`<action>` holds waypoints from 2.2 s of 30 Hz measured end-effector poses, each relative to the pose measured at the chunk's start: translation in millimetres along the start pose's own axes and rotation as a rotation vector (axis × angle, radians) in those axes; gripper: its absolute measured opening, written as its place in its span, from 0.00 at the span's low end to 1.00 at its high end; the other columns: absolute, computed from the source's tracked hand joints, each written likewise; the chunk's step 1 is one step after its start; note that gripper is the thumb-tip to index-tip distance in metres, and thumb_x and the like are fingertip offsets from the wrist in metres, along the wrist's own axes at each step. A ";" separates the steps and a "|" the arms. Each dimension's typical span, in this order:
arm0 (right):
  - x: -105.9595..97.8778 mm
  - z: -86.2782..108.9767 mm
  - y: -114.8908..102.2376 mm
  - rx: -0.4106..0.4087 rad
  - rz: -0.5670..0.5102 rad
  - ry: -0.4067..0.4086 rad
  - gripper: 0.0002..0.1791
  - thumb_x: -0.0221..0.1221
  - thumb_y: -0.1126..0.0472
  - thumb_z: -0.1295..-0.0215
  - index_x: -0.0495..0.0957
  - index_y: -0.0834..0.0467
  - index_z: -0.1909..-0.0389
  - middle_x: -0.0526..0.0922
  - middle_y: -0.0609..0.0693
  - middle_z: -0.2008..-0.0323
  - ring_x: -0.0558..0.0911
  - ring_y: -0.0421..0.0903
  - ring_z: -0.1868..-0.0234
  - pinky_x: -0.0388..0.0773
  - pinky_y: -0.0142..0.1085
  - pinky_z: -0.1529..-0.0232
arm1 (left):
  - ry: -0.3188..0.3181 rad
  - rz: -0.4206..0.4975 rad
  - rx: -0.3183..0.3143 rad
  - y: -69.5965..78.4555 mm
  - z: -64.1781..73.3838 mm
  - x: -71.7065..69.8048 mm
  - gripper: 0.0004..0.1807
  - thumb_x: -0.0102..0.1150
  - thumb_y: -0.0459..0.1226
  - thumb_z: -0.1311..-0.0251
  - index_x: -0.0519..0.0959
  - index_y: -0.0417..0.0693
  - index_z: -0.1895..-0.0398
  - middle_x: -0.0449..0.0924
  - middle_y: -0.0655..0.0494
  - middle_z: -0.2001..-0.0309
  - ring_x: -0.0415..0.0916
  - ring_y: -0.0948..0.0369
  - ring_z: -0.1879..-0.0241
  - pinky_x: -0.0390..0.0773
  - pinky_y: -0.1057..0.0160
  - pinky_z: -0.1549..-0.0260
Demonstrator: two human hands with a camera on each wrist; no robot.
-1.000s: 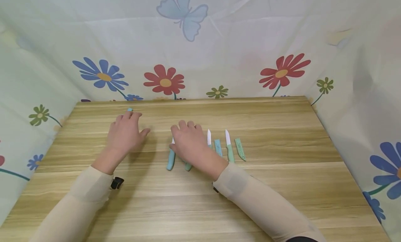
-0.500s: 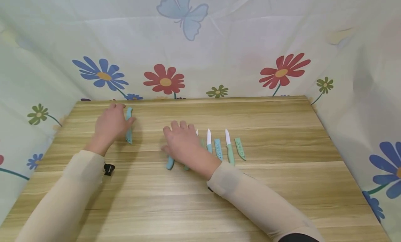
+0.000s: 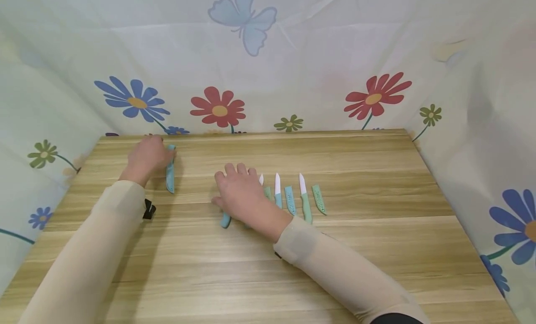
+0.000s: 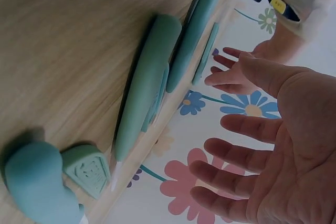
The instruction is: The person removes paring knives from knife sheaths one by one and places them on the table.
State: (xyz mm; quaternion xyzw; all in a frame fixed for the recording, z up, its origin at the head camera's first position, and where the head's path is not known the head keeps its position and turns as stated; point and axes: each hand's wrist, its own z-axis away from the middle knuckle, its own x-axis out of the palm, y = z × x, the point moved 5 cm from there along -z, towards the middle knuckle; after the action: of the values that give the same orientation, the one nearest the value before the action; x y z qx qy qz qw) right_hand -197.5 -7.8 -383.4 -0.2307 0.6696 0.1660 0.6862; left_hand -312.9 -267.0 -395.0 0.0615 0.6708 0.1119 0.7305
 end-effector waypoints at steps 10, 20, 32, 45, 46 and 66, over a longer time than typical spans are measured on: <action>2.8 -1.8 -3.0 -0.014 0.002 0.010 0.33 0.65 0.34 0.30 0.78 0.52 0.34 0.78 0.52 0.42 0.75 0.55 0.41 0.73 0.53 0.40 | -0.049 -0.043 -0.052 -4.9 -20.4 9.0 0.19 0.50 0.44 0.25 0.78 0.36 0.66 0.78 0.35 0.58 0.77 0.43 0.62 0.81 0.44 0.66; 4.9 -12.2 -12.5 -0.031 0.017 0.006 0.31 0.63 0.33 0.29 0.80 0.51 0.38 0.78 0.49 0.48 0.75 0.52 0.47 0.74 0.48 0.48 | -0.063 -0.025 -0.103 -9.9 -33.4 14.4 0.26 0.53 0.46 0.24 0.77 0.26 0.45 0.79 0.29 0.48 0.80 0.40 0.55 0.82 0.37 0.56; 13.2 -45.1 -26.9 -0.039 -0.001 -0.030 0.31 0.63 0.33 0.28 0.80 0.51 0.37 0.79 0.50 0.44 0.76 0.53 0.44 0.74 0.49 0.45 | -0.064 0.036 -0.143 -12.3 -35.4 17.9 0.17 0.51 0.36 0.32 0.79 0.27 0.52 0.79 0.30 0.50 0.79 0.42 0.58 0.84 0.41 0.59; 24.1 -63.2 -32.5 -0.036 -0.025 -0.052 0.22 0.63 0.36 0.28 0.84 0.51 0.55 0.78 0.48 0.56 0.74 0.49 0.53 0.70 0.42 0.55 | -0.030 0.145 -0.184 0.3 -19.3 17.1 0.10 0.50 0.33 0.37 0.78 0.33 0.68 0.78 0.37 0.60 0.74 0.47 0.66 0.78 0.53 0.69; 25.4 -64.1 -32.0 -0.033 -0.026 -0.054 0.21 0.64 0.37 0.27 0.84 0.51 0.57 0.78 0.48 0.56 0.74 0.49 0.53 0.69 0.42 0.55 | -0.028 0.145 -0.180 2.0 -18.0 16.9 0.10 0.50 0.33 0.38 0.77 0.34 0.70 0.78 0.37 0.62 0.73 0.47 0.67 0.77 0.54 0.69; 37.3 -73.8 -33.0 -0.066 0.051 -0.052 0.11 0.62 0.49 0.22 0.80 0.49 0.66 0.76 0.44 0.65 0.73 0.45 0.62 0.68 0.38 0.59 | -0.107 0.115 -0.223 8.8 -17.5 21.2 0.08 0.50 0.31 0.45 0.74 0.40 0.79 0.74 0.46 0.75 0.70 0.56 0.78 0.71 0.63 0.79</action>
State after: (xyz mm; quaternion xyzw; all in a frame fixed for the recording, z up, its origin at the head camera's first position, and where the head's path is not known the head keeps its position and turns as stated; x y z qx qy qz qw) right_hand -240.1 -78.3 -417.3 -0.2319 0.6512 0.2114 0.6910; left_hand -329.4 -254.3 -415.0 0.0243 0.6098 0.2240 0.7598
